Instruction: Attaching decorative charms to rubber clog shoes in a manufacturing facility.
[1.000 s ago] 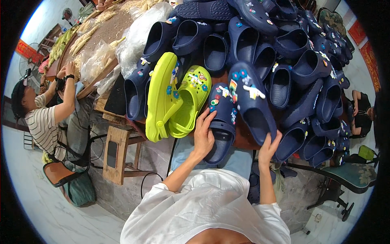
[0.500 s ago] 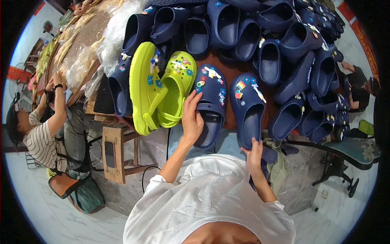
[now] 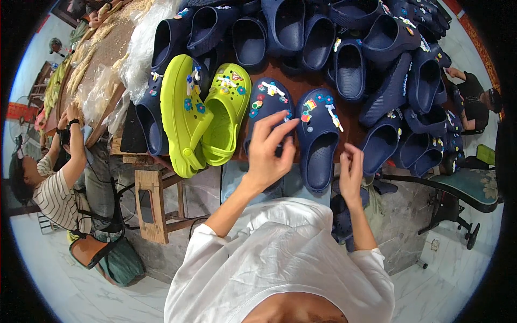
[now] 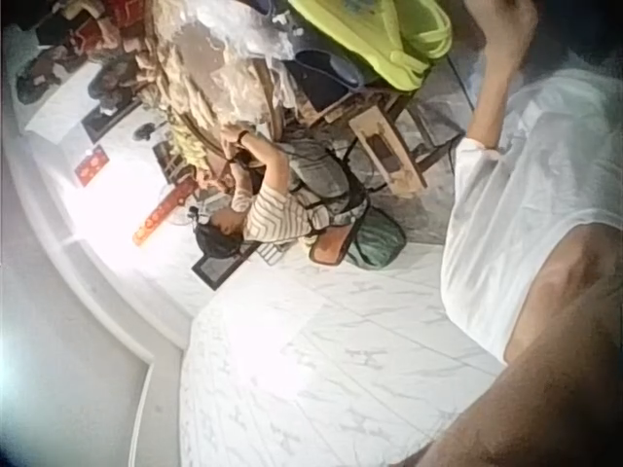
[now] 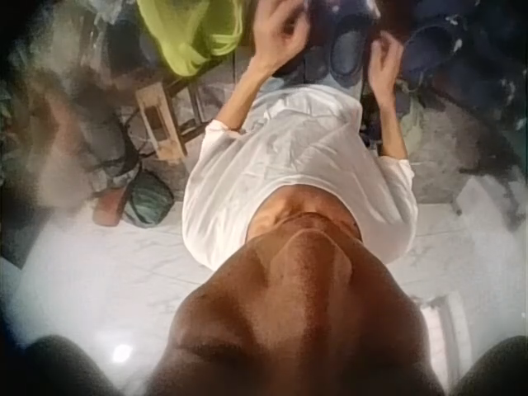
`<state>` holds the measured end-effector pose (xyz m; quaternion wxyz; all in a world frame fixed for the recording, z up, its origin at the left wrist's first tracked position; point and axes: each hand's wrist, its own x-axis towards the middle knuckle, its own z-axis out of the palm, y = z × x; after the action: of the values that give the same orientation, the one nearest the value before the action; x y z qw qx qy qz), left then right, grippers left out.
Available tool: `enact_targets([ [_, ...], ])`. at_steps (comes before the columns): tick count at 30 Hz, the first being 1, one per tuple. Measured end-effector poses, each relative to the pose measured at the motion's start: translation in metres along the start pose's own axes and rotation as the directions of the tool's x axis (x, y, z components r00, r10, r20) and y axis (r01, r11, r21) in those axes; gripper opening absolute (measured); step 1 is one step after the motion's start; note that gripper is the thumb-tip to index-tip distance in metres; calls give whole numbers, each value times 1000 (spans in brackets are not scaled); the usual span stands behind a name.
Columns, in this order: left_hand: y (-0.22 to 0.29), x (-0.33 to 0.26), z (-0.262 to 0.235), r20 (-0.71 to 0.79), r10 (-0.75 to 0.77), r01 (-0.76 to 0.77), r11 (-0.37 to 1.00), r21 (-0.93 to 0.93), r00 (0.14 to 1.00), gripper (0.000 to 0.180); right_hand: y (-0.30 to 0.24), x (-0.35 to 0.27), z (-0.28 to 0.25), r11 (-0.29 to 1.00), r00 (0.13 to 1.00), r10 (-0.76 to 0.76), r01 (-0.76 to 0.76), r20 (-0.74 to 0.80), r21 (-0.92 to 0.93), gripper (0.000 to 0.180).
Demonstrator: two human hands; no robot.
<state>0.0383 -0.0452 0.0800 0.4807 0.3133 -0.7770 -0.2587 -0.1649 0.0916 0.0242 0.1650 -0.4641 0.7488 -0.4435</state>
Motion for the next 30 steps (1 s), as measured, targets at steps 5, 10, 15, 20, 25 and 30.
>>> enact_targets([
  [5,7,33,47,204,-7,20,998,-60,979,44,-20,77,9,987,995,-89,94,43,-127,31],
  [10,-25,48,111,368,-39,-36,980,195,929,50,-15,123,11,928,945,83,43,318,-371,36],
  [15,-34,49,135,492,-105,-68,945,321,864,51,-3,125,20,906,946,0,136,324,-400,34],
  [20,-32,62,136,614,-160,-138,902,408,773,42,7,135,24,909,939,-50,184,341,-374,23],
  [25,-33,65,138,566,-176,-89,908,408,805,40,3,140,20,896,933,-64,209,353,-391,18],
  [30,-30,69,137,533,-178,-62,914,401,827,39,20,139,23,889,928,-221,318,299,-331,19],
])
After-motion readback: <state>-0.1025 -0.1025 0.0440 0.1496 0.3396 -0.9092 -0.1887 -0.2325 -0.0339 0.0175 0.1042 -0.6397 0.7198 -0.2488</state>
